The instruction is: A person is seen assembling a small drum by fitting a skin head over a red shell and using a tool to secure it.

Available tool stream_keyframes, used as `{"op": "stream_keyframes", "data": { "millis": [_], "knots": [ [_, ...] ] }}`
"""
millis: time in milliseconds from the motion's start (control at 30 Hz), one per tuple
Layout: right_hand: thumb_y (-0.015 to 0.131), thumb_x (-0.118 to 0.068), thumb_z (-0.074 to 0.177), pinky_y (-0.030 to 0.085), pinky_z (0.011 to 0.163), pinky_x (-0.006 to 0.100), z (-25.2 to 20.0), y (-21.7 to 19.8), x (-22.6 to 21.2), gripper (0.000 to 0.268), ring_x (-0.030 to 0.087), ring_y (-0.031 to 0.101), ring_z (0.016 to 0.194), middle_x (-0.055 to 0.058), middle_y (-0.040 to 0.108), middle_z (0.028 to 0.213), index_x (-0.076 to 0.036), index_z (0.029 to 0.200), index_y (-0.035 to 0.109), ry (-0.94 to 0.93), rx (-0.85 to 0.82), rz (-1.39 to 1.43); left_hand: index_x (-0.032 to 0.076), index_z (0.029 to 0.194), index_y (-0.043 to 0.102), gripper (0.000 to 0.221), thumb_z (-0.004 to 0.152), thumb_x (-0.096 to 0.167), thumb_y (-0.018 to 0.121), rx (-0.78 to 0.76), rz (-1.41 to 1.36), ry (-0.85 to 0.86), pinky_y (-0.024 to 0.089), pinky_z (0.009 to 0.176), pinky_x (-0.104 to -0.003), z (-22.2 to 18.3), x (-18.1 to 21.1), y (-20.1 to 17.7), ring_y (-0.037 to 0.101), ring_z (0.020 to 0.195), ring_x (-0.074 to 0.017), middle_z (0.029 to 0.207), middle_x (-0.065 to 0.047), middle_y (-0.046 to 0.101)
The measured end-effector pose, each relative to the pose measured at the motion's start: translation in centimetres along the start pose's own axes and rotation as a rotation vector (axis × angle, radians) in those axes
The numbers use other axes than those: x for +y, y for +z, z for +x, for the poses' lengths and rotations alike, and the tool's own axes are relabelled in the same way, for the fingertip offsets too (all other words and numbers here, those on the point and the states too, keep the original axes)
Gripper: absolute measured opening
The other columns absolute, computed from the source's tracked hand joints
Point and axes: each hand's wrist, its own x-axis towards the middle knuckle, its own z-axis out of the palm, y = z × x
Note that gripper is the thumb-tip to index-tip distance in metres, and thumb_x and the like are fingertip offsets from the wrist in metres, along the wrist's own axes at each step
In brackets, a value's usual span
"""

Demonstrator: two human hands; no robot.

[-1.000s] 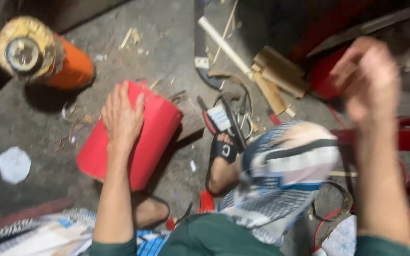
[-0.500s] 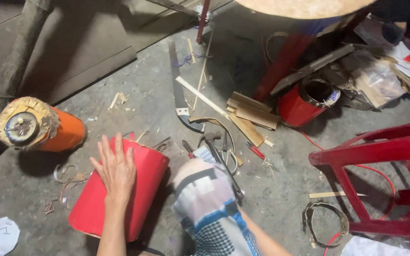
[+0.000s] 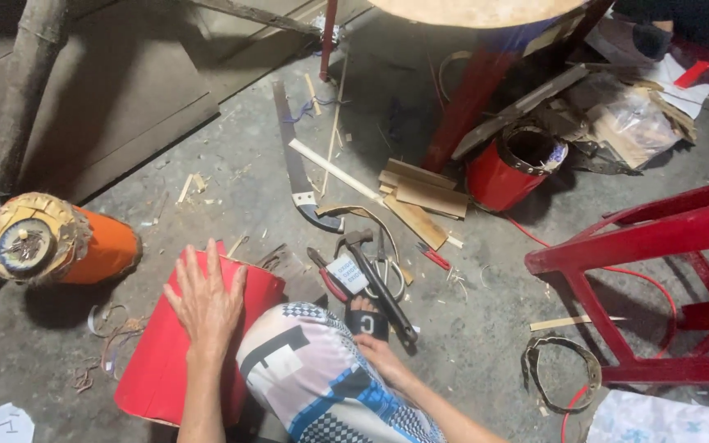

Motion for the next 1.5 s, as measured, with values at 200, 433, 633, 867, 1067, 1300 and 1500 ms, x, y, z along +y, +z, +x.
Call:
{"op": "stream_keyframes", "data": {
  "millis": [200, 433, 633, 867, 1067, 1300, 1500],
  "knots": [
    [0.042, -0.047, 0.101, 0.066, 0.094, 0.039, -1.1, -0.5, 0.6, 0.057, 0.031, 0.069, 0.12, 0.018, 0.062, 0.141, -0.01, 0.142, 0.054, -0.09, -0.133, -0.202, 0.015, 0.158, 0.036, 0.07, 0.099, 0.052, 0.04, 0.044, -0.009, 0.027, 0.022, 0.11, -0.069, -0.4, 0.8, -1.2, 0.029, 0.148, -0.0428, 0.162, -0.024, 0.032],
    [0.025, -0.062, 0.1, 0.038, 0.119, 0.058, -3.2, -1.5, 1.5, 0.072, 0.04, 0.033, 0.148, 0.018, 0.021, 0.167, -0.022, 0.16, 0.021, -0.296, -0.379, -0.361, 0.013, 0.16, 0.035, 0.069, 0.101, 0.047, 0.048, 0.122, 0.002, 0.092, 0.027, 0.108, -0.068, -0.7, 0.3, 0.0, 0.034, 0.144, -0.0482, 0.16, -0.027, 0.036],
    [0.037, -0.047, 0.107, 0.024, 0.117, 0.066, -5.7, -3.0, 2.0, 0.064, 0.057, 0.028, 0.143, 0.034, 0.03, 0.159, -0.013, 0.16, 0.027, -0.393, -0.306, -0.521, 0.012, 0.163, 0.034, 0.075, 0.1, 0.045, 0.059, 0.208, -0.035, 0.191, 0.034, 0.106, -0.071, -0.6, -1.9, 1.7, 0.042, 0.139, -0.0518, 0.157, -0.029, 0.036],
    [0.06, -0.013, 0.09, 0.047, 0.107, 0.045, -6.9, -11.7, 6.5, 0.047, 0.026, 0.058, 0.131, 0.008, 0.058, 0.146, -0.015, 0.137, 0.061, -0.234, 0.551, -0.558, 0.002, 0.16, 0.036, 0.068, 0.108, 0.047, 0.04, 0.092, -0.015, 0.17, 0.025, 0.111, -0.066, -0.5, -0.4, -0.1, 0.032, 0.144, -0.0487, 0.159, -0.033, 0.035],
    [0.059, -0.032, 0.09, 0.032, 0.113, 0.06, -4.1, -32.3, 20.1, 0.07, 0.04, 0.047, 0.138, 0.02, 0.053, 0.15, -0.009, 0.155, 0.044, 0.06, 1.333, -0.922, 0.002, 0.16, 0.034, 0.072, 0.108, 0.053, 0.035, 0.084, -0.073, 0.139, 0.021, 0.113, -0.067, -0.7, 0.4, -0.6, 0.029, 0.146, -0.0489, 0.16, -0.033, 0.032],
    [0.067, -0.038, 0.095, 0.051, 0.07, 0.055, -2.0, -37.1, 23.2, 0.032, 0.042, 0.07, 0.083, 0.016, 0.071, 0.094, -0.007, 0.101, 0.07, -0.056, 1.363, -1.271, 0.003, 0.156, 0.041, 0.06, 0.105, 0.03, 0.052, 0.174, -0.105, 0.164, 0.027, 0.112, -0.063, -0.8, -1.4, 0.8, 0.038, 0.142, -0.0455, 0.156, -0.029, 0.039],
    [0.074, -0.026, 0.106, 0.034, 0.074, 0.049, -7.1, -33.7, 5.9, 0.053, 0.032, 0.041, 0.071, 0.015, 0.044, 0.07, -0.004, 0.072, 0.039, -0.773, 1.128, -1.064, -0.006, 0.151, 0.038, 0.051, 0.105, 0.011, 0.051, 0.29, -0.544, 0.123, 0.032, 0.119, -0.048, -0.4, -2.7, -0.3, 0.039, 0.143, -0.0423, 0.152, -0.03, 0.043]
  ]
}}
